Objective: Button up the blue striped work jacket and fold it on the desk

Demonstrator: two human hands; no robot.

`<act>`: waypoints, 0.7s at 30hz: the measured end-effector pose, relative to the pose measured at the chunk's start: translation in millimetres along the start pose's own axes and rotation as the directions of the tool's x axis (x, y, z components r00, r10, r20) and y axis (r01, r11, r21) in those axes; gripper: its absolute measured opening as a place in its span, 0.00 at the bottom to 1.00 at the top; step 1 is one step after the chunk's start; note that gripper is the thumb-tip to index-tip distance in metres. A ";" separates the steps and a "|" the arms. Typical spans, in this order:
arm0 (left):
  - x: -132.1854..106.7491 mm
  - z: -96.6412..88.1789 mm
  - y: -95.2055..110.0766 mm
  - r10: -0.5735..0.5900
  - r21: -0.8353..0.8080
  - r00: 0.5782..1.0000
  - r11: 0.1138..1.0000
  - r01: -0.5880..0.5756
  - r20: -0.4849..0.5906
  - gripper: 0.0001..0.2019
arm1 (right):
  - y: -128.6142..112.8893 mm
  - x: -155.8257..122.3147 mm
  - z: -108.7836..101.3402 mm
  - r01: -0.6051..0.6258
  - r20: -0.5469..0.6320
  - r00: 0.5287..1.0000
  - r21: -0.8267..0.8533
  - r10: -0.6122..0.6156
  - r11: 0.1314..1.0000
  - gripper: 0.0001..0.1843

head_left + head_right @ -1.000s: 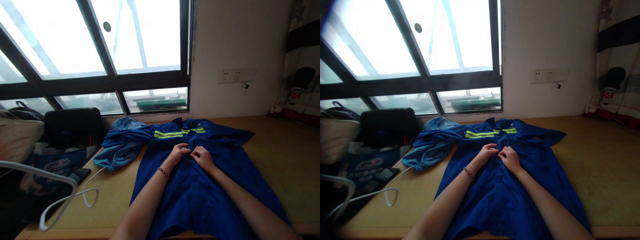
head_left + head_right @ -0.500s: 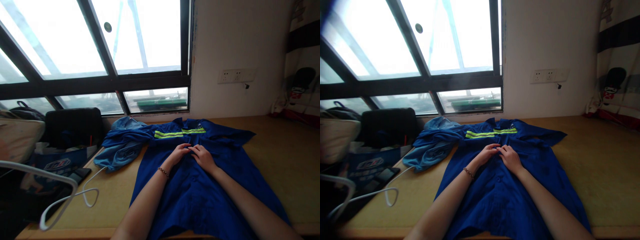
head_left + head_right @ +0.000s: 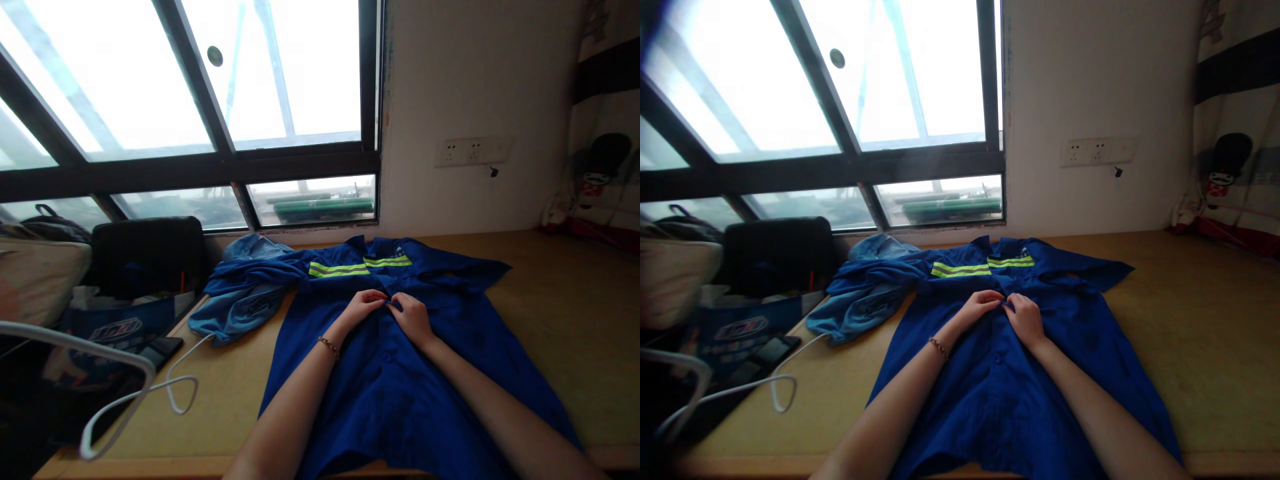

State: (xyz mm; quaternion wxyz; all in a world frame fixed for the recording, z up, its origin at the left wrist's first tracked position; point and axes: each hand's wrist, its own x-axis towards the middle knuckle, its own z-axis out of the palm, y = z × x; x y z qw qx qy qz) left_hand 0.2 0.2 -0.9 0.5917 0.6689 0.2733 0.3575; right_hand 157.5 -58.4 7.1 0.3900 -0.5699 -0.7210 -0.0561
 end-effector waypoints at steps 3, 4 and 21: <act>0.4 1.2 -3.1 0.053 0.148 0.998 0.987 -0.058 0.035 0.13 | 3.9 1.6 -2.7 -0.056 -0.087 0.995 -0.013 0.055 0.998 0.07; 0.2 2.5 -3.6 0.073 0.201 0.996 0.976 -0.082 0.051 0.12 | 5.3 2.0 -3.7 -0.066 -0.111 0.992 -0.008 0.065 0.998 0.07; -17.6 -10.2 35.5 0.245 0.985 0.957 0.108 0.133 -0.156 0.11 | 20.8 8.9 -11.6 -0.192 -0.266 0.941 0.086 0.208 0.978 0.13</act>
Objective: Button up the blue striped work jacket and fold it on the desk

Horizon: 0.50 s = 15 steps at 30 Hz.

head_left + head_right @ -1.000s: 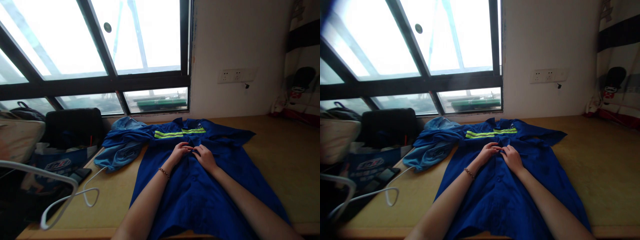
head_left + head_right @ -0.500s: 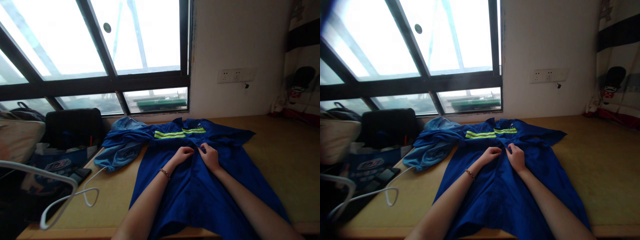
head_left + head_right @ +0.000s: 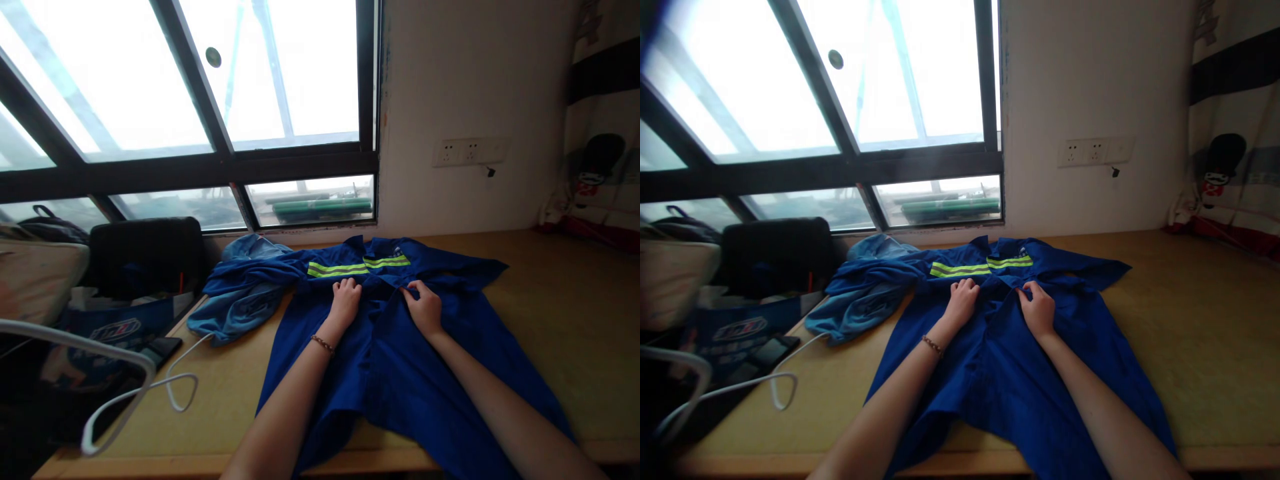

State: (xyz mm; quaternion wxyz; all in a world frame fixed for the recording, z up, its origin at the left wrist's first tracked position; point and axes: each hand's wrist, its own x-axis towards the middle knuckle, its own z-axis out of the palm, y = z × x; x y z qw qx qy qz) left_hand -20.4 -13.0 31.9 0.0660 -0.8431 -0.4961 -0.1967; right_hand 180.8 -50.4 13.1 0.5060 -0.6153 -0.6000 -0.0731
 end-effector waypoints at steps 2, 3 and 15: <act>0.3 -3.0 12.3 0.045 -0.103 0.999 0.994 -0.046 -0.011 0.10 | 1.8 0.2 1.4 -0.015 0.002 1.000 0.004 0.015 1.000 0.14; 0.6 -4.2 19.2 0.054 -0.194 0.998 0.980 -0.050 0.015 0.09 | 2.5 0.1 2.0 -0.021 0.005 1.000 0.007 0.021 1.000 0.14; -10.8 -25.2 43.1 0.076 -0.335 0.838 0.933 0.132 0.541 0.14 | 16.5 1.5 9.9 -0.065 0.078 0.994 -0.108 0.074 0.992 0.15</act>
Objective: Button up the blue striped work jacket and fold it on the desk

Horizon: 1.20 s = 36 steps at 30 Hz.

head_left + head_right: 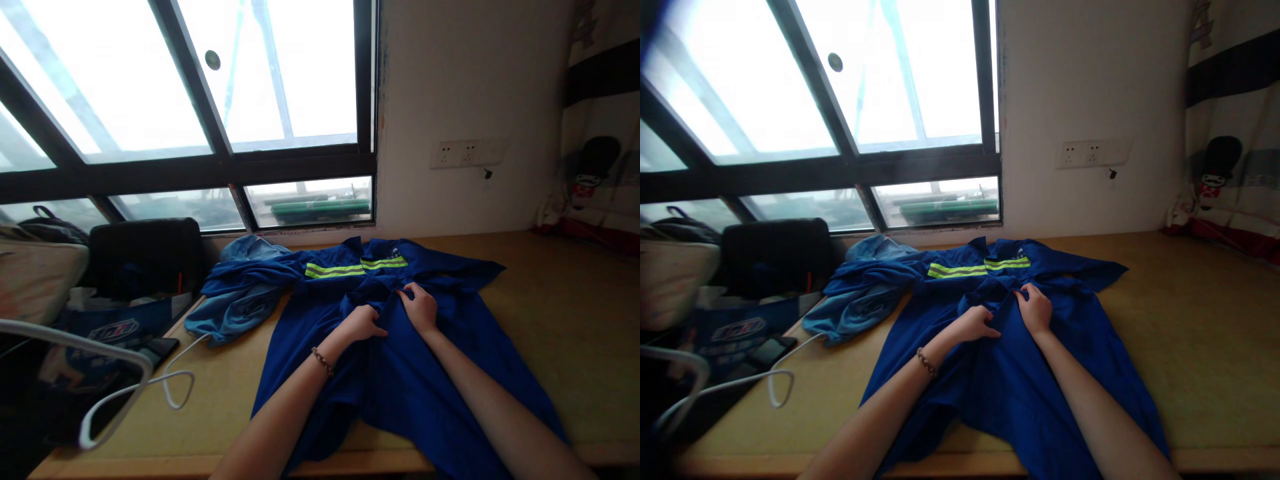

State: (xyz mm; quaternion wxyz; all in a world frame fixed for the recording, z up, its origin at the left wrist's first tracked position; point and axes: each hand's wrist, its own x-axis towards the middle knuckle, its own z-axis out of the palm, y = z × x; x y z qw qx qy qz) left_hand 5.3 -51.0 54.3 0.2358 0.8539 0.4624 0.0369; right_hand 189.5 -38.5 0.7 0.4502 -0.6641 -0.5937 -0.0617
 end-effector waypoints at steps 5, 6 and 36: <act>-3.2 22.1 13.0 -0.051 0.139 0.944 0.985 0.102 -0.325 0.07 | 16.8 3.7 11.3 -0.085 0.005 0.996 -0.048 0.085 0.995 0.17; -0.4 27.6 12.5 -0.033 0.118 0.937 0.990 0.079 -0.349 0.07 | 20.6 4.6 12.8 -0.093 0.008 0.996 -0.044 0.093 0.995 0.16; 37.1 6.9 -51.5 0.086 -0.958 0.991 0.278 0.071 0.098 0.13 | -44.7 -24.8 -15.5 0.209 0.232 0.903 0.497 -0.361 0.842 0.07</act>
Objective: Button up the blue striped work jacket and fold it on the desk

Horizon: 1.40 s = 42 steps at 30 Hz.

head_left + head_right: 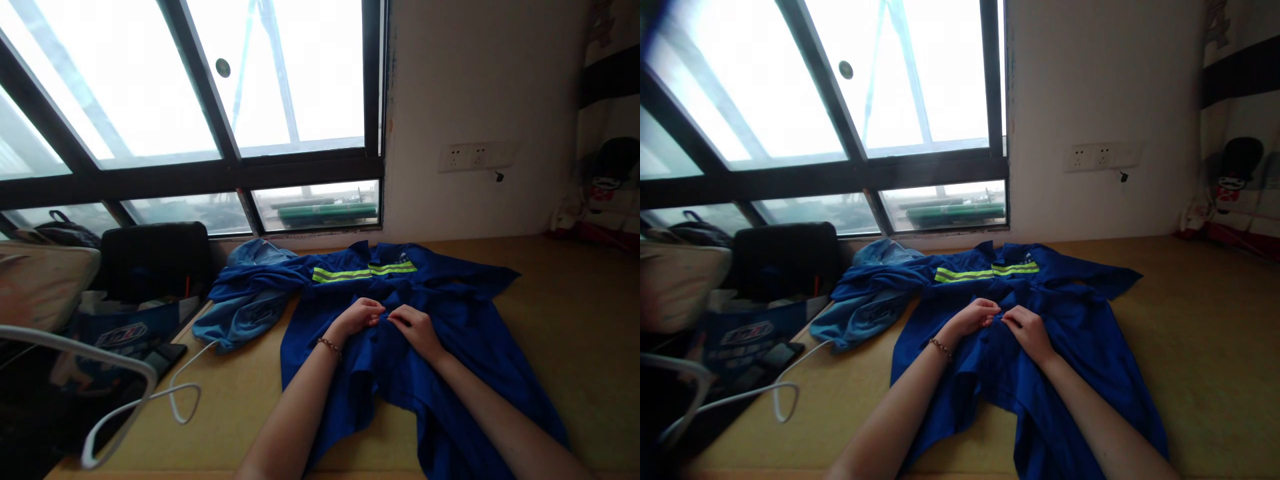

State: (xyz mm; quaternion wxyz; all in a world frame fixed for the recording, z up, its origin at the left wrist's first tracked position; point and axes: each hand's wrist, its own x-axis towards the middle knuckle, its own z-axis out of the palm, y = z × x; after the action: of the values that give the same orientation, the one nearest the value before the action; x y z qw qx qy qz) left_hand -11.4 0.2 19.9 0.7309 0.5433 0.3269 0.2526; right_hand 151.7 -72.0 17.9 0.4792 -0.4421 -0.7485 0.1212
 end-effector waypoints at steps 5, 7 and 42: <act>1.7 -0.3 -2.7 -0.019 0.006 1.000 1.000 0.019 -0.002 0.13 | 0.5 -2.8 3.0 0.025 -0.041 0.999 -0.082 -0.028 0.996 0.08; 2.3 -0.7 -3.8 -0.001 0.010 1.000 1.000 0.001 0.013 0.13 | 1.0 -3.8 3.6 0.044 -0.031 0.998 -0.116 -0.048 0.992 0.09; 5.1 8.5 -11.0 0.105 0.016 0.986 0.994 -0.104 -0.127 0.17 | 2.0 -1.2 8.4 0.046 0.046 0.998 -0.332 -0.033 0.942 0.09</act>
State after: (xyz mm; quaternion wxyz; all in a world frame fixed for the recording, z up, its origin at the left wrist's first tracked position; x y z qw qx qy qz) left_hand -1.4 -4.6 10.0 0.6918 0.5456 0.3454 0.3232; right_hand 146.0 -69.8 11.7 0.3850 -0.4992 -0.7763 -0.0080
